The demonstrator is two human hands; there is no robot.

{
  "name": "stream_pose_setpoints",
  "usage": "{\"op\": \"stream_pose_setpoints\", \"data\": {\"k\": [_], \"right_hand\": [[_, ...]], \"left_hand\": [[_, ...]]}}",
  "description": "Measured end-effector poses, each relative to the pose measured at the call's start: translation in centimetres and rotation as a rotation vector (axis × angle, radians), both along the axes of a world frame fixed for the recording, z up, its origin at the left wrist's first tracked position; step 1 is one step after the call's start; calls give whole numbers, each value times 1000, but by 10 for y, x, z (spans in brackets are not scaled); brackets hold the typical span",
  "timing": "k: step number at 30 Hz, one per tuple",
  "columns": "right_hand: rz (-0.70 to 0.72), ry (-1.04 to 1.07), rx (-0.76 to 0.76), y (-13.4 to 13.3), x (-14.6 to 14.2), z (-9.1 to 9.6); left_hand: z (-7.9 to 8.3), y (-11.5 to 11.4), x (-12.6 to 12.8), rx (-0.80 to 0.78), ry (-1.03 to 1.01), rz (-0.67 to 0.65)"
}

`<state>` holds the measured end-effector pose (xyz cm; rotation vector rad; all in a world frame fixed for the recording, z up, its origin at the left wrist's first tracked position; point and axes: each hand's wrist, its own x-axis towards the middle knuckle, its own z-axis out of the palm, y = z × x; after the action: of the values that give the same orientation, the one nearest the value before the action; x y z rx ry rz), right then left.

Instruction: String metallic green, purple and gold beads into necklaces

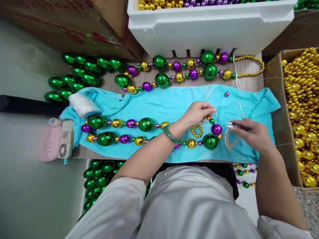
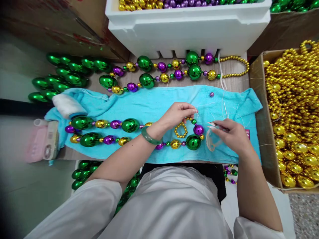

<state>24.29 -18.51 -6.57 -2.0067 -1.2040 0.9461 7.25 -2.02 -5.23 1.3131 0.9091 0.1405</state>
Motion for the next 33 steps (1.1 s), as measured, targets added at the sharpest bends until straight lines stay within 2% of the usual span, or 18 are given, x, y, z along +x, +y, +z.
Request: {"op": "stream_pose_setpoints", "data": {"k": [3,5,7,9,11,14,16,19,22,24,26,30,33], "right_hand": [[122,-371,-62,-29,-4,1],[110,-548,-26,-45,-6,1],[-62,-692,-21,-57,-3,1],[-257,-787,-99,-66,3,1],[-338,-809,-206,-71,11,0],[-332,-805,-294,-71,19,-3],[-322,-802,-327,-67,19,-6],[-314,-785,-401,-59,17,-7],[-307,-782,-429,-57,17,-6],[-307,-750,-381,-60,18,-2],[-336,-684,-271,-66,21,3],[-454,-512,46,-75,23,19],[-507,-325,221,-72,22,32]], "left_hand": [[-4,0,1,-14,15,-3],[-6,-1,1,-37,15,-16],[-8,-1,1,-11,21,-46],[-8,-2,-1,127,49,-84],[-7,-2,-6,383,113,-119],[-4,-6,-14,759,285,-205],[-6,-11,-19,872,410,-306],[-15,-20,-22,953,526,-438],[-25,-25,-21,1040,554,-462],[-28,-24,-20,1049,519,-439],[-27,-22,-21,988,459,-383],[-26,-18,-24,758,312,-192],[-28,-18,-26,566,185,-65]]}}
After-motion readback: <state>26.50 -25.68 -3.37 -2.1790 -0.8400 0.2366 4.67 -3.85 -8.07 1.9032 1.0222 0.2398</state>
